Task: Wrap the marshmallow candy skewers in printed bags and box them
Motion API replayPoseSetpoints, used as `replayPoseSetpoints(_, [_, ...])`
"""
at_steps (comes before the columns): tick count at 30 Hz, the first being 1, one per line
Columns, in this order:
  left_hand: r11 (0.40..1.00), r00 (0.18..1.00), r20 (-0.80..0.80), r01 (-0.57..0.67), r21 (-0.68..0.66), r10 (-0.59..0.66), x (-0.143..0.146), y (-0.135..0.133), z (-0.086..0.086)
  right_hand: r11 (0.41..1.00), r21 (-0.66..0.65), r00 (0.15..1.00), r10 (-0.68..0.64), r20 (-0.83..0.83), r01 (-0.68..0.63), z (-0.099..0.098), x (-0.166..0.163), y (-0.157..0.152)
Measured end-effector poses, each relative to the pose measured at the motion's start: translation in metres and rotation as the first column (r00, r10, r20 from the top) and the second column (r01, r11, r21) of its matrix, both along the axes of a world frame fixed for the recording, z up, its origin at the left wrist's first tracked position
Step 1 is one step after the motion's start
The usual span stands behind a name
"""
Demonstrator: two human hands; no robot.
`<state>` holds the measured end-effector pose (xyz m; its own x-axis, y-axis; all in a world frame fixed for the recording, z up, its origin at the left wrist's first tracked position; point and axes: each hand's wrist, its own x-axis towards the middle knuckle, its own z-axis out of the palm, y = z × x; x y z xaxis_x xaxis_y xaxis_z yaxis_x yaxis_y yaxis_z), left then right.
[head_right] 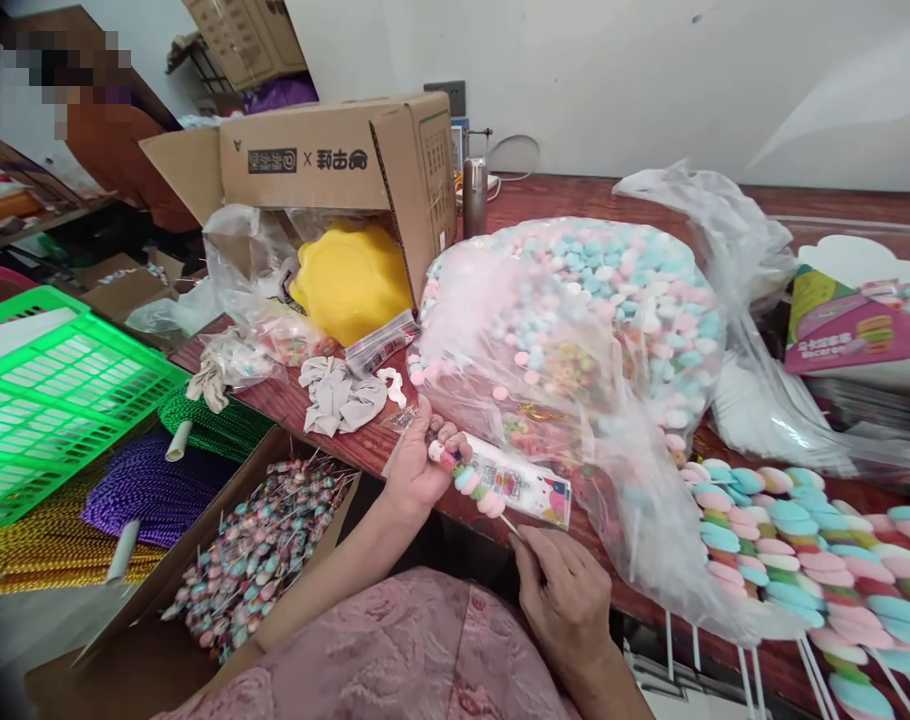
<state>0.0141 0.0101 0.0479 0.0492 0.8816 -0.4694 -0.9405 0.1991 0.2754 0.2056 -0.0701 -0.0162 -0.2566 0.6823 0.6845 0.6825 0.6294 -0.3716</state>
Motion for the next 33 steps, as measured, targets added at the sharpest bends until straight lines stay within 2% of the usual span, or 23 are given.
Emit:
replayPoseSetpoints(3, [0.994, 0.992, -0.122, 0.021, 0.111, -0.008, 0.002, -0.003, -0.004, 0.999, 0.04, 1.0, -0.017, 0.004, 0.017, -0.002, 0.003, 0.003])
replayPoseSetpoints(6, [0.973, 0.969, -0.243, 0.096, 0.21, -0.043, 0.004, -0.008, -0.008, 0.999, -0.019, 0.999, 0.031, -0.031, -0.031, -0.002, 0.001, 0.005])
replayPoseSetpoints(8, [0.959, 0.957, -0.28, 0.144, 0.243, -0.073, 0.003, -0.01, -0.008, 0.988, -0.135, 0.994, 0.063, -0.086, -0.074, 0.001, -0.002, 0.006])
replayPoseSetpoints(10, [0.948, 0.953, -0.284, 0.183, 0.258, -0.107, -0.001, -0.01, -0.006, 0.937, -0.328, 0.985, 0.068, -0.155, -0.117, 0.007, -0.006, 0.008])
replayPoseSetpoints(11, [0.944, 0.952, -0.278, 0.204, 0.259, -0.13, -0.003, -0.009, -0.005, 0.885, -0.443, 0.978, 0.058, -0.2, -0.143, 0.01, -0.007, 0.009])
replayPoseSetpoints(13, [0.936, 0.949, -0.262, 0.245, 0.253, -0.177, -0.009, -0.006, -0.004, 0.719, -0.655, 0.947, 0.012, -0.322, -0.232, 0.017, -0.008, 0.011])
replayPoseSetpoints(15, [0.924, 0.941, -0.253, 0.287, 0.252, -0.224, -0.015, -0.004, -0.006, 0.526, -0.773, 0.889, -0.064, -0.453, -0.356, 0.021, -0.008, 0.013])
replayPoseSetpoints(16, [0.916, 0.937, -0.253, 0.306, 0.258, -0.242, -0.017, -0.003, -0.007, 0.452, -0.794, 0.861, -0.101, -0.499, -0.408, 0.023, -0.007, 0.014])
replayPoseSetpoints(17, [0.908, 0.932, -0.255, 0.322, 0.268, -0.255, -0.018, -0.003, -0.009, 0.406, -0.801, 0.842, -0.124, -0.526, -0.44, 0.024, -0.007, 0.015])
replayPoseSetpoints(18, [0.899, 0.928, -0.26, 0.336, 0.281, -0.266, -0.019, -0.003, -0.011, 0.389, -0.803, 0.836, -0.131, -0.533, -0.451, 0.025, -0.006, 0.015])
replayPoseSetpoints(20, [0.887, 0.924, -0.276, 0.347, 0.304, -0.267, -0.018, -0.005, -0.013, 0.425, -0.802, 0.857, -0.106, -0.505, -0.42, 0.025, -0.007, 0.013])
replayPoseSetpoints(22, [0.886, 0.923, -0.298, 0.336, 0.32, -0.243, -0.016, -0.006, -0.014, 0.519, -0.778, 0.896, -0.051, -0.441, -0.353, 0.023, -0.01, 0.011])
replayPoseSetpoints(25, [0.882, 0.923, -0.32, 0.322, 0.344, -0.212, -0.012, -0.008, -0.014, 0.75, -0.621, 0.956, 0.048, -0.288, -0.225, 0.018, -0.016, 0.006])
replayPoseSetpoints(27, [0.877, 0.924, -0.32, 0.322, 0.357, -0.209, -0.011, -0.008, -0.014, 0.899, -0.405, 0.98, 0.105, -0.171, -0.167, 0.016, -0.019, 0.006])
replayPoseSetpoints(28, [0.878, 0.925, -0.318, 0.319, 0.358, -0.207, -0.011, -0.009, -0.014, 0.947, -0.288, 0.987, 0.116, -0.113, -0.144, 0.015, -0.02, 0.007])
replayPoseSetpoints(30, [0.887, 0.928, -0.315, 0.308, 0.344, -0.2, -0.01, -0.01, -0.013, 0.991, -0.092, 0.995, 0.1, 0.0, -0.1, 0.014, -0.019, 0.011])
replayPoseSetpoints(33, [0.919, 0.942, -0.284, 0.265, 0.293, -0.18, -0.008, -0.009, -0.011, 0.997, 0.072, 0.985, 0.026, 0.171, -0.039, 0.015, -0.015, 0.02])
